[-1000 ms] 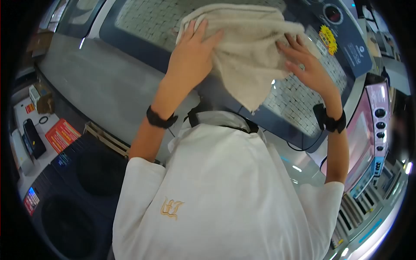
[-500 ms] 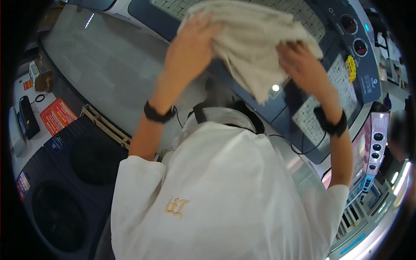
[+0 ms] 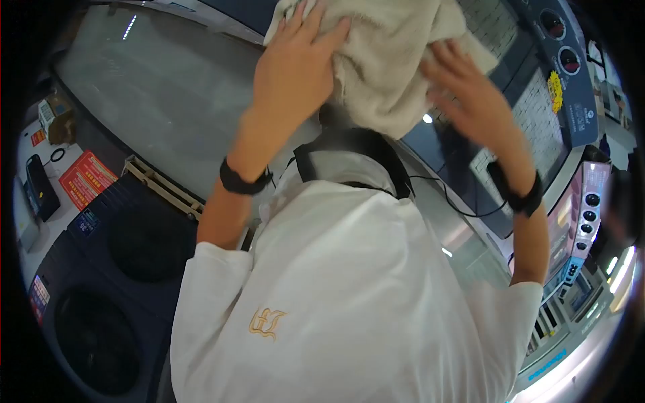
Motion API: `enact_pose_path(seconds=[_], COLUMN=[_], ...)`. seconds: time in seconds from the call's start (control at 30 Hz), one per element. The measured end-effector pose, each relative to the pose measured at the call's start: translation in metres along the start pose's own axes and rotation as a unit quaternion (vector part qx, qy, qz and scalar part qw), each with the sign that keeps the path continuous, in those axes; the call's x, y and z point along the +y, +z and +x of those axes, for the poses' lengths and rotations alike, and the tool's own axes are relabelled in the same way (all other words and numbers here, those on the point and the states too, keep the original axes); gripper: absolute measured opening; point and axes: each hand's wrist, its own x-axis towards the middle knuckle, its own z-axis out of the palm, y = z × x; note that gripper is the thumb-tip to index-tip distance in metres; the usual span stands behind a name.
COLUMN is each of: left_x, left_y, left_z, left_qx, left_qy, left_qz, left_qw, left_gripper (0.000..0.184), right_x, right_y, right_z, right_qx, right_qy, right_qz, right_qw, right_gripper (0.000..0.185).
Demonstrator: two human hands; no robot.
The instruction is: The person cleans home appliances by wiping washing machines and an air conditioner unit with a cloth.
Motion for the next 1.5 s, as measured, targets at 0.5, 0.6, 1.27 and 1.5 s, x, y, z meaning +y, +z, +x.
enact_pose_path(seconds=[0.5,0.6,1.27,1.5], left_x=[0.062,0.084,0.182,0.163], left_y=[0.007,0.015,0.076,0.054], left_z=[-0.023,-0.018,0.001,-0.048], left_qx=[-0.06,-0.067,-0.011,-0.042], left_qy=[0.035,0.065,0.172,0.159], left_qz=[-0.046,-0.085,-0.132,-0.171], left_qw=[0.997,0.992,0.976,0.971], left_gripper=[0.049,0.05,0.037,0.037], right_x=[-0.067,-0.029,-0.045,-0.11], right_y=[0.016,0.014,0.056,0.082], right_z=[-0.066,-0.083,-0.156,-0.158], right_qx=[0.013,0.057,0.28,0.281], right_qy=[0.095,0.156,0.396,0.383], right_qz=[0.029,0.002,-0.02,-0.024], right_qw=[0.995,0.986,0.874,0.88], right_gripper=[0.04,0.044,0.046,0.044])
